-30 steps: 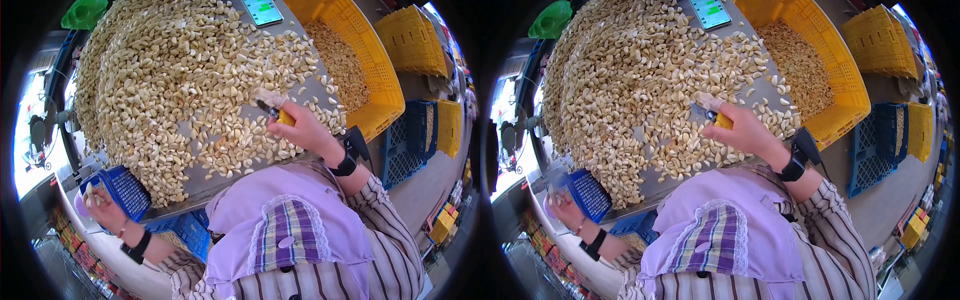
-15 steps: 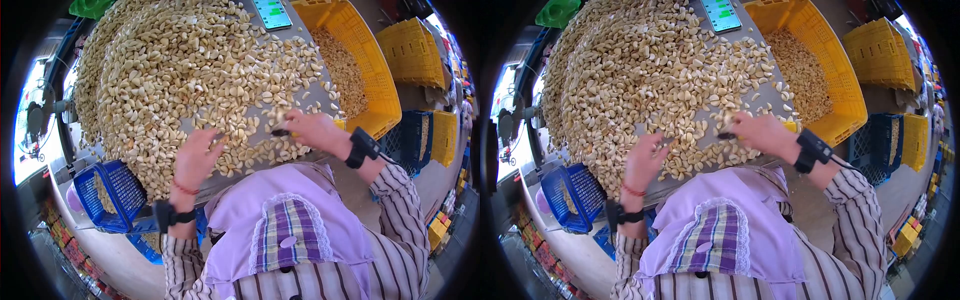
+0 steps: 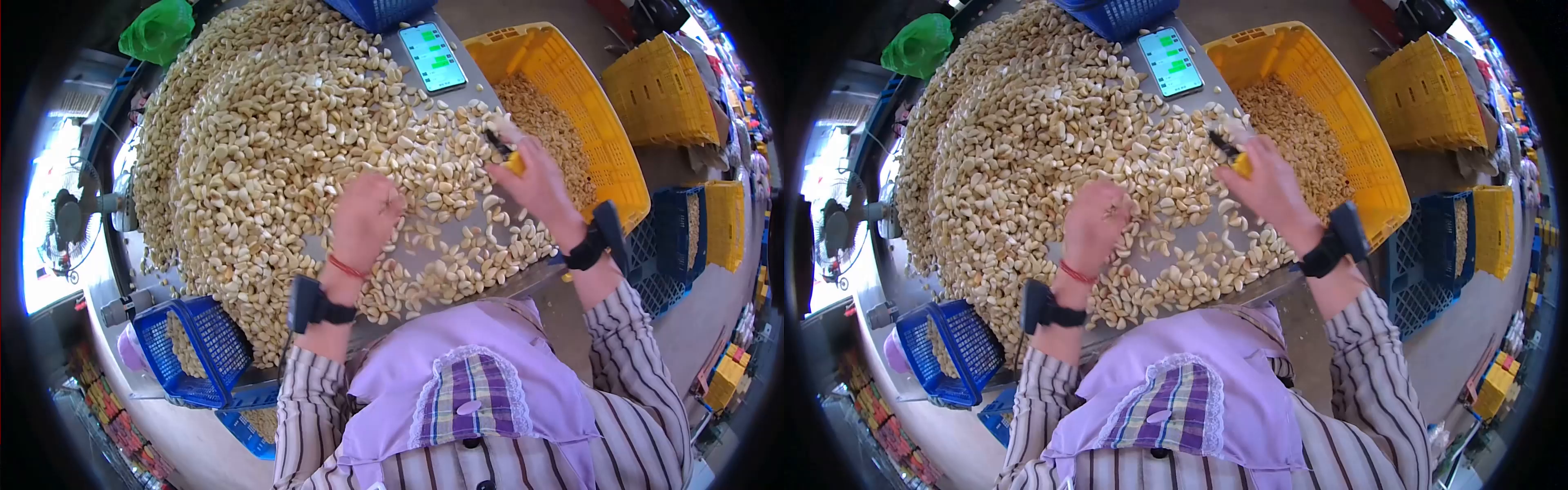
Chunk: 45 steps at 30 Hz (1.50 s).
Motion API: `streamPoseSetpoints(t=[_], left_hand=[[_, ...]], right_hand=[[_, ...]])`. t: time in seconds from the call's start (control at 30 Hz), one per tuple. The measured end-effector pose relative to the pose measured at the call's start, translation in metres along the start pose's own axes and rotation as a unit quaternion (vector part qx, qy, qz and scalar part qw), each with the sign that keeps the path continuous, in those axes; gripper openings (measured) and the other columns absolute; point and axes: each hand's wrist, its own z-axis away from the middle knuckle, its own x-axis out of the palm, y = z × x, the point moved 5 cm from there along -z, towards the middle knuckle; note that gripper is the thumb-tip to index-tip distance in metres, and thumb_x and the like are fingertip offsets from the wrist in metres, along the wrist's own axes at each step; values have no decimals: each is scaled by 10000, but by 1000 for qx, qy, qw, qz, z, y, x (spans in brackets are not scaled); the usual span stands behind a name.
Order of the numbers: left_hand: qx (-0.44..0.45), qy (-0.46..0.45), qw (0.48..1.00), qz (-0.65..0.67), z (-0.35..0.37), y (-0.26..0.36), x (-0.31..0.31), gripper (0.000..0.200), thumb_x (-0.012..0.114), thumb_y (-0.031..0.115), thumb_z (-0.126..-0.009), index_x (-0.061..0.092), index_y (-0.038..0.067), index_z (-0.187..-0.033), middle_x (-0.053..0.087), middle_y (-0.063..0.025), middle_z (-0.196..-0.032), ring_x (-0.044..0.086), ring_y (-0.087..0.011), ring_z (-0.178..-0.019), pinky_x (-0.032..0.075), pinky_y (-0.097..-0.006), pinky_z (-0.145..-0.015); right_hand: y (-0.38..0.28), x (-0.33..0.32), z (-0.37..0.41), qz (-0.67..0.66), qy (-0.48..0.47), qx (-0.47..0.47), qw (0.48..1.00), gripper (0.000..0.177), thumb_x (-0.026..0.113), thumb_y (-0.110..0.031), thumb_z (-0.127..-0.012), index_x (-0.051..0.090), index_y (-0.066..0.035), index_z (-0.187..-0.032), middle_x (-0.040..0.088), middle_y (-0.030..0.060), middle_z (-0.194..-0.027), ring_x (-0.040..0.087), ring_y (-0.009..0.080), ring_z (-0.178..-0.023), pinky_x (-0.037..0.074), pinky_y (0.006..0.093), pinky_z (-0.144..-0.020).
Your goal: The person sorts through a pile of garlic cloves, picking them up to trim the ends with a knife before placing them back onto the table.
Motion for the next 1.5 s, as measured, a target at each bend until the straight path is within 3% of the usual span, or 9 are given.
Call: streamPoseSetpoints(t=[0.23, 0.43, 0.53, 0.83, 0.9, 0.97, 1.17, 1.3, 1.5], left_hand=[[-17, 255, 908, -331, -76, -69, -76, 347, 692, 317, -748, 636, 104, -1016, 572, -130, -1157, 478, -331, -1137, 338, -456, -994], [-90, 48, 976, -193, -80, -93, -25, 297, 670, 299, -668, 629, 134, -911, 575, -50, -988, 536, -262, -965, 409, -432, -851], [-48, 90, 978, -181, -53, -69, -24, 281, 669, 269, -675, 622, 133, -916, 581, -48, -997, 547, -259, -952, 421, -423, -839], [-61, -19, 986, -157, 51, -34, -44, 448, 737, 262, -712, 632, 155, -1135, 388, -165, -1391, 400, -365, -1245, 344, -457, -1021], [-52, -11, 992, -112, 66, -41, -53, 427, 745, 238, -709, 647, 145, -1115, 375, -183, -1400, 400, -369, -1251, 359, -449, -1014], [-85, 110, 980, -140, 75, -44, -73, 320, 728, 159, -741, 668, 100, -1050, 473, -195, -1290, 494, -340, -1151, 436, -394, -933], [-206, 147, 965, -70, 47, -55, -82, 209, 670, 87, -805, 657, 36, -1008, 608, -98, -929, 600, -228, -844, 486, -321, -734], [-22, 134, 985, -102, 5, -19, -71, 223, 682, 107, -794, 665, 57, -1011, 612, -106, -922, 597, -228, -801, 485, -319, -695], [14, -124, 978, -170, 6, -22, -12, 246, 661, 88, -742, 650, 93, -987, 615, -53, -895, 593, -279, -823, 497, -368, -693]], right_hand=[[-50, 78, -72, -105, -69, 6, 992, 631, 611, -437, -810, 464, -27, -1268, 523, 240, -1154, 551, 407, -1031, 470, 435, -854], [-68, 129, -117, -84, -113, 50, 989, 545, 590, -406, -804, 495, -106, -1250, 511, 257, -1175, 563, 422, -1000, 466, 454, -858], [-89, 144, -102, -94, -255, -8, 962, 552, 583, -412, -796, 495, -102, -1245, 513, 255, -1155, 566, 410, -991, 462, 459, -862], [-87, 106, -21, -208, -195, -128, 950, 545, 621, -367, -808, 493, -67, -1245, 508, 176, -1150, 538, 332, -1034, 457, 399, -865], [-80, 82, -18, -183, -289, 11, 940, 528, 622, -359, -846, 486, -39, -1242, 578, 136, -1060, 604, 240, -843, 498, 340, -719], [-55, 73, -4, -398, -312, 298, 810, 497, 571, -401, -895, 497, -41, -1231, 625, 94, -964, 580, 135, -603, 468, 254, -526], [-23, 49, 10, -620, -140, 295, 713, 482, 468, -436, -952, 490, -95, -1293, 626, 87, -936, 491, 61, -482, 387, 212, -398], [-18, 53, 24, -606, -115, 339, 710, 445, 460, -407, -963, 515, -93, -1273, 622, 77, -897, 468, 67, -479, 373, 216, -387], [-28, 62, 36, -668, -131, 371, 631, 447, 417, -432, -972, 540, -76, -1214, 618, 80, -843, 473, 86, -468, 375, 227, -381]])
